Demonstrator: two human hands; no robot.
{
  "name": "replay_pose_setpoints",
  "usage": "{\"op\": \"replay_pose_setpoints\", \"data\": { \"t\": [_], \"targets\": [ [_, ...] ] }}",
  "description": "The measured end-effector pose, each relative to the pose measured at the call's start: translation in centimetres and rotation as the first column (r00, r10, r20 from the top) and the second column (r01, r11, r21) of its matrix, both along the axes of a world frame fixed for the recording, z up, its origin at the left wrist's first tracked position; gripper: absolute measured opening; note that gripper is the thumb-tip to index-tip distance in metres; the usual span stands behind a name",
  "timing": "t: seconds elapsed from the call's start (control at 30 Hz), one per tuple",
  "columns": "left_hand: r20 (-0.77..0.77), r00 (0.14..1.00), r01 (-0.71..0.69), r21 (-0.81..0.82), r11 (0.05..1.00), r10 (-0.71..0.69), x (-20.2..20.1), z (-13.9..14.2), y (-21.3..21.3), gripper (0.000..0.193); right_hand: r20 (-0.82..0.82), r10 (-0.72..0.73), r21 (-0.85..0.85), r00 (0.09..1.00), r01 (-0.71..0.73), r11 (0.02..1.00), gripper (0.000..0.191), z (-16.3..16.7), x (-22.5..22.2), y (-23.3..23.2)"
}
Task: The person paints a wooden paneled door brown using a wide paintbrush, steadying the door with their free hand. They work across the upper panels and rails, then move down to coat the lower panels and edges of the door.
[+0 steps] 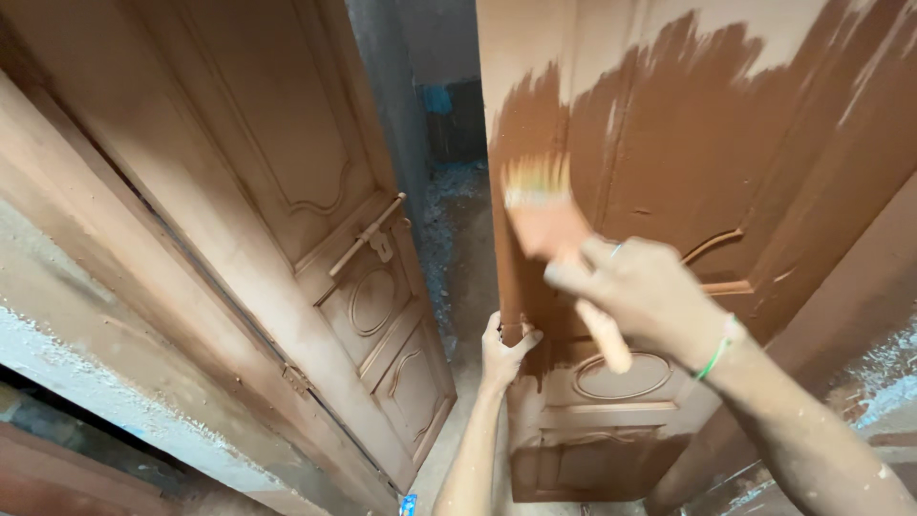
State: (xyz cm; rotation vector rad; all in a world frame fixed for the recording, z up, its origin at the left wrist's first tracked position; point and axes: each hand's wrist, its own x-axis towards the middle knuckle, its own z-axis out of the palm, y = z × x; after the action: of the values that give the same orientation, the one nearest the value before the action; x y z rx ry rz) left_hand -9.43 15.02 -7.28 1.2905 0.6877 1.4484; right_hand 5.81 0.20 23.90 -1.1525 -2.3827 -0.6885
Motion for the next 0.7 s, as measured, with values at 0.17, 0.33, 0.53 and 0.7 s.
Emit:
{"op": "replay_pose_setpoints", "data": {
  "t": [0.17, 0.33, 0.53, 0.7],
  "targets": [
    [-0.048, 0.999, 0.024, 0.093, 0.995, -0.019, -0.3, -0.6, 0.6, 0.041, 0.149, 0.036, -0.598, 0.988, 0.061, 0.799, 0.039, -4.4, 0.0, 0.1],
    [-0.031, 0.999, -0.004, 0.073, 0.997, 0.007, -0.4, 0.2, 0.2, 0.047, -0.007, 0.039, -0.333, 0.999, -0.039, 0.942, 0.025, -1.7, 1.0, 1.6],
    [-0.109, 0.991, -0.069, 0.043, 0.997, 0.073, -0.5, 1.3, -0.5, 0.044, -0.057, 0.104, 0.242, 0.993, -0.088, 0.966, 0.029, 6.7, 2.8, 1.4],
    [-0.044, 0.997, -0.063, 0.006, 0.998, 0.063, -0.4, 1.2, -0.5, 0.042, 0.022, 0.044, 0.344, 0.999, -0.049, 0.938, 0.030, 9.8, 1.6, 1.6]
  ]
}}
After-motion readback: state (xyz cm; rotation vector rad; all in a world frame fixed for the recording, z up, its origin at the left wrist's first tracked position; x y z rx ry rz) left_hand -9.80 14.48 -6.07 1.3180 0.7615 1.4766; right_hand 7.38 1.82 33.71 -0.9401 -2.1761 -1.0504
